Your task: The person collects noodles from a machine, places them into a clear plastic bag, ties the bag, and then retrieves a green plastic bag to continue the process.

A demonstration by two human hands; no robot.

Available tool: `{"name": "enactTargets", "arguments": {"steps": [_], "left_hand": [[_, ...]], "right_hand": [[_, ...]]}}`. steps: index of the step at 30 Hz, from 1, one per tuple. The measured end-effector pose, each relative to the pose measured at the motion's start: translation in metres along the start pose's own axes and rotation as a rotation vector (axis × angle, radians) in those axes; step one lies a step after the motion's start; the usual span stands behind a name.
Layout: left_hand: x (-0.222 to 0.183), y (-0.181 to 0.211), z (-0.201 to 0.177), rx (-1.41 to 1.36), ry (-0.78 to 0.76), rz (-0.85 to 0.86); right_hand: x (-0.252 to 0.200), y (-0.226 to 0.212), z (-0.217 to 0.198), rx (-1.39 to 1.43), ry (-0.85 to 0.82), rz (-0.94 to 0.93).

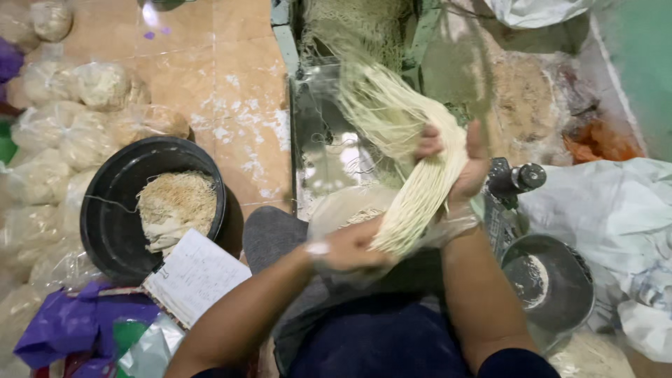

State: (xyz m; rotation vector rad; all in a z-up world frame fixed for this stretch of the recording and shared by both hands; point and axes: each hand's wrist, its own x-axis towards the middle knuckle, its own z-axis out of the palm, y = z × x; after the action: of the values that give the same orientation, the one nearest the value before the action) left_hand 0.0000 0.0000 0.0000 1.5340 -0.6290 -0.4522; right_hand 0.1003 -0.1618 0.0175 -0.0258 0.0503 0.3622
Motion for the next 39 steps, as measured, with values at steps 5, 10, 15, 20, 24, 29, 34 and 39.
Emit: {"name": "enactTargets", "arguments": {"steps": [5,10,15,20,24,29,34,39], "left_hand": [[-0.075,-0.074,-0.078,0.219,0.257,-0.327],[-0.047,-0.118,-0.126,0.824,0.033,-0.404],[0.01,-0.04,-0.072,0.258,0.307,-0.278],[0.022,-0.011,-0.046,-0.679,0.631,-0.205],[0.002,-0.015,-0.075,-1.075,0.7,0.214],[-0.008,-0.061,-0.091,-1.304,0.895,0.42],[0.009,-0.11,-0.073,-1.321,1.103,-0.009],[0.033,-0.031,-0.062,-1.057,0.875,-0.025]], "right_hand": [[0.017,-0.013,-0.068,-0.092,0.204,-0.045],[0.044,0.018,-0.112,-0.214,0.435,0.069],[0.01,0.05,-0.012,-0.644,0.17,0.298],[-0.012,0.077,0.026,-1.094,-0.158,0.38],[-0.03,0.044,0.007,-1.621,-0.562,0.393],[-0.049,-0.031,-0.097,-2.29,-0.541,0.021],[-0.028,-0.06,-0.11,-2.907,-0.956,-0.081],[-0.019,-0.009,-0.048,-1.556,-0.815,-0.254]]}}
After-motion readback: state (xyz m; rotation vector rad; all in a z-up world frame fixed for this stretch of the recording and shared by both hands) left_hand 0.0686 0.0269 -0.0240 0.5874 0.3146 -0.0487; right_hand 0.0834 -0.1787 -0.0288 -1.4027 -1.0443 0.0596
